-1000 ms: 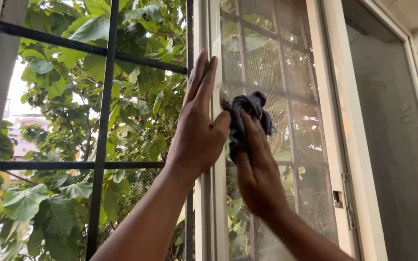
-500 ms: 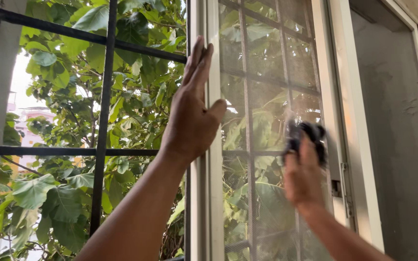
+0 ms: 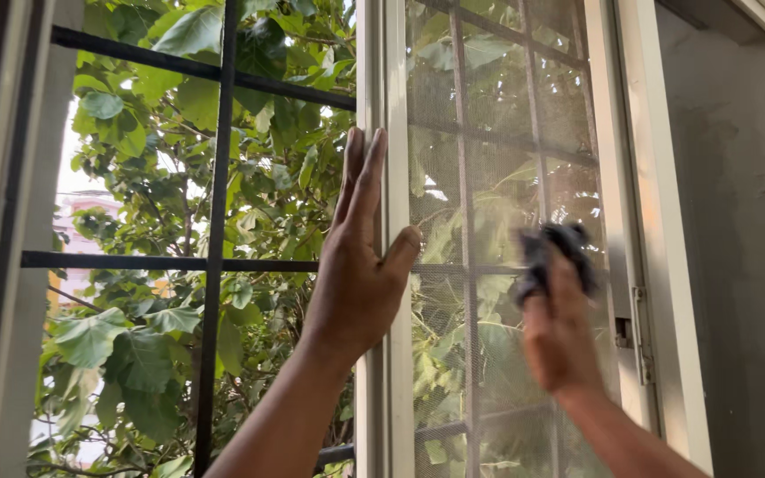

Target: The person wipes a window screen with a cloth, moving vertically along the frame and mesh. The person uses both hands to hold the cloth and apply pressure while cleaning the screen surface.

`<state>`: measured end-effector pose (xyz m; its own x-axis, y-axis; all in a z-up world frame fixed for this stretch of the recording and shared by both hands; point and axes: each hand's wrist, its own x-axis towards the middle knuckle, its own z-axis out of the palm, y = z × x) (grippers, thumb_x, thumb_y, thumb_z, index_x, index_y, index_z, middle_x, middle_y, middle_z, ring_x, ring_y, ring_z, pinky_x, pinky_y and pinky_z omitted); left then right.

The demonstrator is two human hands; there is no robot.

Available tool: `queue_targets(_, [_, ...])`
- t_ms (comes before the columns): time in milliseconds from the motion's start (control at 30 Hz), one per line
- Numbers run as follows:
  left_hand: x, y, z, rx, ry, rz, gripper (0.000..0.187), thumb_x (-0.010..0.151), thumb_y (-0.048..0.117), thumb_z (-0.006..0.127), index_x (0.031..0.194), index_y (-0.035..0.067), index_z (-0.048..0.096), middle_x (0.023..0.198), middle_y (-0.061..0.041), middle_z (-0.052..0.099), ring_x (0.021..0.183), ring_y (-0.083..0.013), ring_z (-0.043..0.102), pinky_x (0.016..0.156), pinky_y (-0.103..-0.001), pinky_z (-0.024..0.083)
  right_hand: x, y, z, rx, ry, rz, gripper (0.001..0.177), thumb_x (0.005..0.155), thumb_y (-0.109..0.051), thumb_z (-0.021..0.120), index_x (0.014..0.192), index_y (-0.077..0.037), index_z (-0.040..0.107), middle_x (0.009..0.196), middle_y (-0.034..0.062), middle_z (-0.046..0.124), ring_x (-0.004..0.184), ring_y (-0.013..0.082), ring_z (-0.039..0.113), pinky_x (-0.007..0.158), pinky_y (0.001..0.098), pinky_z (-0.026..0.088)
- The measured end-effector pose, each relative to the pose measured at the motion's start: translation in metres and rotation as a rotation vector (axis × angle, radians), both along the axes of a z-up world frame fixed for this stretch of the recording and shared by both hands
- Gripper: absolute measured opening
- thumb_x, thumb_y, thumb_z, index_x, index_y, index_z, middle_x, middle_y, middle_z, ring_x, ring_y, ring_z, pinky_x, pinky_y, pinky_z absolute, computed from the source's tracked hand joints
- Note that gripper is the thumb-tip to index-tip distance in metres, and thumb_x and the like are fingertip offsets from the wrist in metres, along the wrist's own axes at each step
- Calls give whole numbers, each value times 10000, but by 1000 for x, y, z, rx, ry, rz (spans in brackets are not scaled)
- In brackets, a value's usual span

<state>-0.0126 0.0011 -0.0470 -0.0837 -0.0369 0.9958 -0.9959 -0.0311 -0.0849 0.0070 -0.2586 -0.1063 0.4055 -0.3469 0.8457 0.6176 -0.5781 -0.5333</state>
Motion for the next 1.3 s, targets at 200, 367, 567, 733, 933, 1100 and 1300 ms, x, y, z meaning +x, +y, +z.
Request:
queue_targets(200, [-4, -4, -4, -32, -17, 13, 885, 924, 12, 593, 1651, 260, 154, 1775, -33, 48, 1622, -301, 189, 1205, -473, 292, 14, -13, 7, -172, -228, -448, 516, 1109, -185, 407, 1580, 13, 335, 1462, 249, 488, 1230, 340, 549, 992, 514, 422])
queue_targets(367, [-5, -4, -5, -51, -36, 31, 870, 926, 23, 607, 1654, 241, 181, 1770, -46, 89, 1624, -289, 196, 1229, -441, 260, -24, 89, -8, -249, -202, -286, 572, 1057, -177, 355, 1626, -144, 315, 1489, 205, 515, 1117, 422, 647, 825, 491, 616])
queue_targets(567, [-2, 1, -5, -39, -65, 0, 881, 915, -1, 601, 1657, 224, 182, 1775, -66, 75, 1639, -286, 154, 1251, -443, 239, -23, 71, -14, -601, -473, -308, 604, 1029, -74, 343, 1630, -122, 310, 1576, 266, 393, 1152, 438, 571, 839, 453, 587])
queue_targets(733, [-1, 1, -6, -29, -52, -15, 877, 924, 5, 594, 1660, 229, 173, 1779, -61, 64, 1646, -276, 112, 1254, -448, 212, -11, 2, -15, -70, 44, -313, 634, 1084, -211, 267, 1715, -265, 307, 1338, 178, 582, 950, 423, 651, 824, 444, 605])
queue_targets(933, [1, -1, -19, -37, 10, -28, 770, 1002, 148, 569, 1658, 233, 175, 1777, -61, 45, 1643, -286, 122, 1245, -459, 210, 1, 14, -9, -11, -104, -340, 503, 1039, -246, 359, 1489, -27, 406, 1201, 128, 572, 1037, 232, 597, 972, 409, 461])
queue_targets(1100, [-1, 1, -41, -29, 87, -63, 668, 1071, 236, 519, 1653, 238, 192, 1779, -47, 61, 1636, -291, 145, 1228, -463, 229, -17, 105, -34, -209, -319, -127, 624, 1026, -149, 393, 1648, -180, 358, 1349, 202, 556, 1038, 407, 537, 820, 555, 525])
queue_targets(1300, [-2, 2, -42, -19, 122, -111, 665, 1050, 240, 497, 1641, 239, 192, 1775, -42, 39, 1617, -290, 173, 1189, -442, 287, -20, 74, -43, -483, -383, -128, 583, 1048, -188, 330, 1630, -177, 310, 1647, 194, 394, 1411, 389, 485, 1141, 507, 464])
